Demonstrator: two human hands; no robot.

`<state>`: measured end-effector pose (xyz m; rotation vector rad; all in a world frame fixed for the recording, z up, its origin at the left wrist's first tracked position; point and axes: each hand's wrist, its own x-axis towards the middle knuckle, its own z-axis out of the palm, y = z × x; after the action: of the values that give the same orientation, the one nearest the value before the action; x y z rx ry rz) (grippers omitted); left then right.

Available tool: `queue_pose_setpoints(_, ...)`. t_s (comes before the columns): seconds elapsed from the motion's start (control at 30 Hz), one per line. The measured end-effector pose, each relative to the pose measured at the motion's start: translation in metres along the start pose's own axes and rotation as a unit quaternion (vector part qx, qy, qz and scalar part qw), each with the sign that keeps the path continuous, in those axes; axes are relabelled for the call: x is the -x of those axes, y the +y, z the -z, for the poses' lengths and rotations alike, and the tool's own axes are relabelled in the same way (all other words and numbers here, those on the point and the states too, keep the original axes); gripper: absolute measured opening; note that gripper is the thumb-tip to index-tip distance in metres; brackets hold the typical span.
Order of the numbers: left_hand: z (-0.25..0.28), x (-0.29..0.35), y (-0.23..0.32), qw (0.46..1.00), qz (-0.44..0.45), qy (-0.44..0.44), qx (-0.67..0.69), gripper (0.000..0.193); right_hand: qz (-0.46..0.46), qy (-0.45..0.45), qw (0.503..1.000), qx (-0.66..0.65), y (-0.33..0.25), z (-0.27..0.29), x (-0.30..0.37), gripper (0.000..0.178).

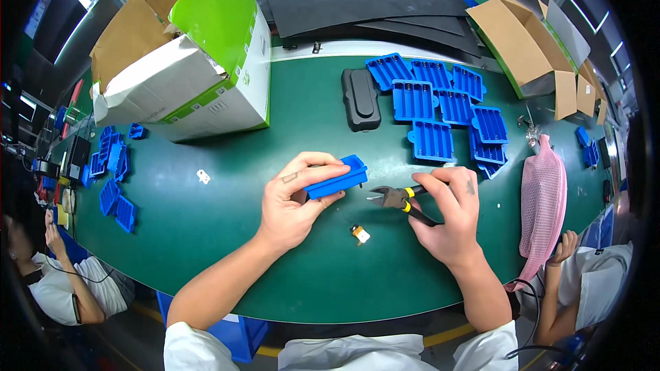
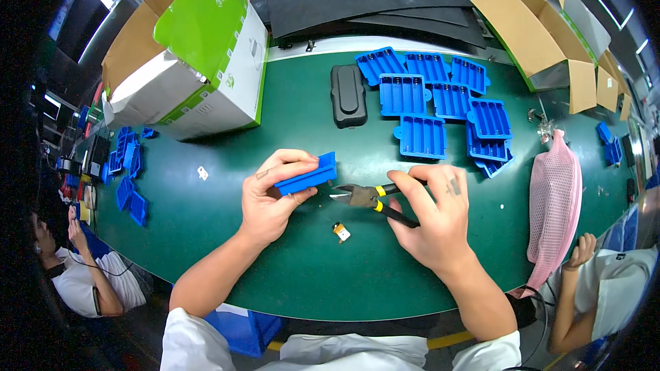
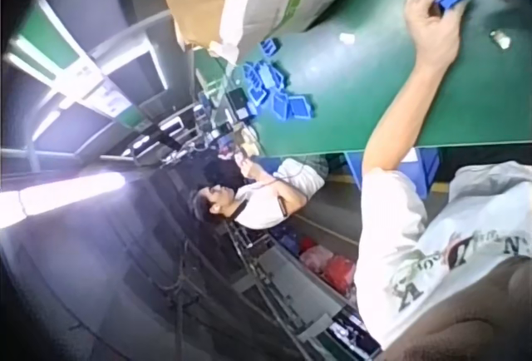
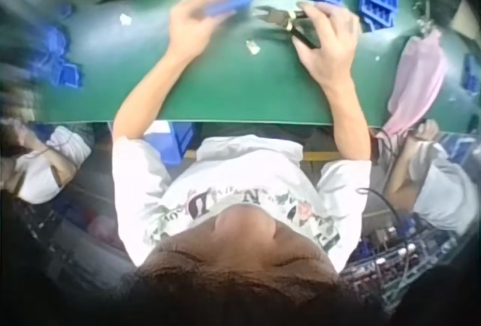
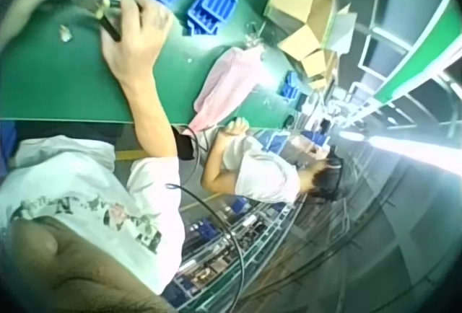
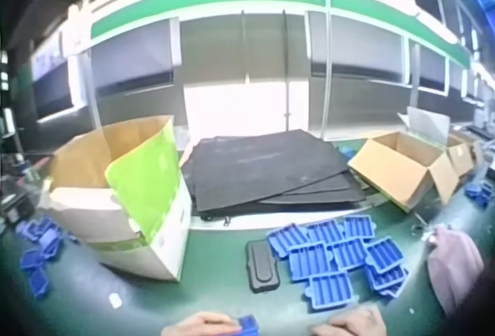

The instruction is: The recorder is manually inserting small metal pins into blue plastic tray components and using pliers to trim or adjust them.

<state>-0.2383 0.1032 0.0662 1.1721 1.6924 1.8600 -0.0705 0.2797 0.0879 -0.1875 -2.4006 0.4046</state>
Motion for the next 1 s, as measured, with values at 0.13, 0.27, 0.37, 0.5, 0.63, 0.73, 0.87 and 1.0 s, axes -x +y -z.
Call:
queue_pose_setpoints(0.13, 0.005, -0.001, -0.002, 1.0, -0.007, -0.01, -0.014, 0.041, -0.035, -0.016, 0.999, -0.027, 0.0, -0.003, -0.002, 0.052)
queue_pose_setpoints(0.27, 0.002, -0.001, 0.0, 1.0, 0.002, -0.005, -0.016, 0.039, -0.045, -0.02, 0.998, -0.046, -0.001, -0.002, -0.003, 0.051)
queue_pose_setpoints(0.37, 0.0, -0.001, 0.003, 1.0, 0.01, -0.001, -0.015, 0.038, -0.005, -0.026, 0.999, -0.043, -0.003, -0.001, -0.001, 0.049)
queue_pose_setpoints(0.5, 0.0, 0.0, 0.005, 1.0, 0.015, -0.003, -0.016, 0.037, 0.019, -0.029, 0.998, -0.054, -0.01, -0.003, -0.001, 0.042)
queue_pose_setpoints(0.63, 0.0, 0.001, 0.004, 1.0, 0.005, -0.005, -0.022, 0.037, 0.028, -0.034, 0.997, -0.056, -0.009, -0.003, -0.001, 0.042)
queue_pose_setpoints(0.73, 0.0, 0.0, 0.002, 0.999, -0.005, -0.013, -0.04, 0.036, 0.03, -0.042, 0.997, -0.052, -0.007, -0.005, 0.001, 0.05)
queue_pose_setpoints(0.87, -0.002, 0.001, 0.007, 0.992, -0.053, -0.015, -0.114, 0.038, 0.024, -0.031, 0.999, -0.026, -0.016, -0.006, 0.001, 0.051)
queue_pose_setpoints(1.0, 0.0, 0.004, 0.005, 0.985, -0.075, -0.028, -0.156, 0.047, 0.025, -0.013, 1.0, -0.011, -0.022, -0.008, -0.001, 0.052)
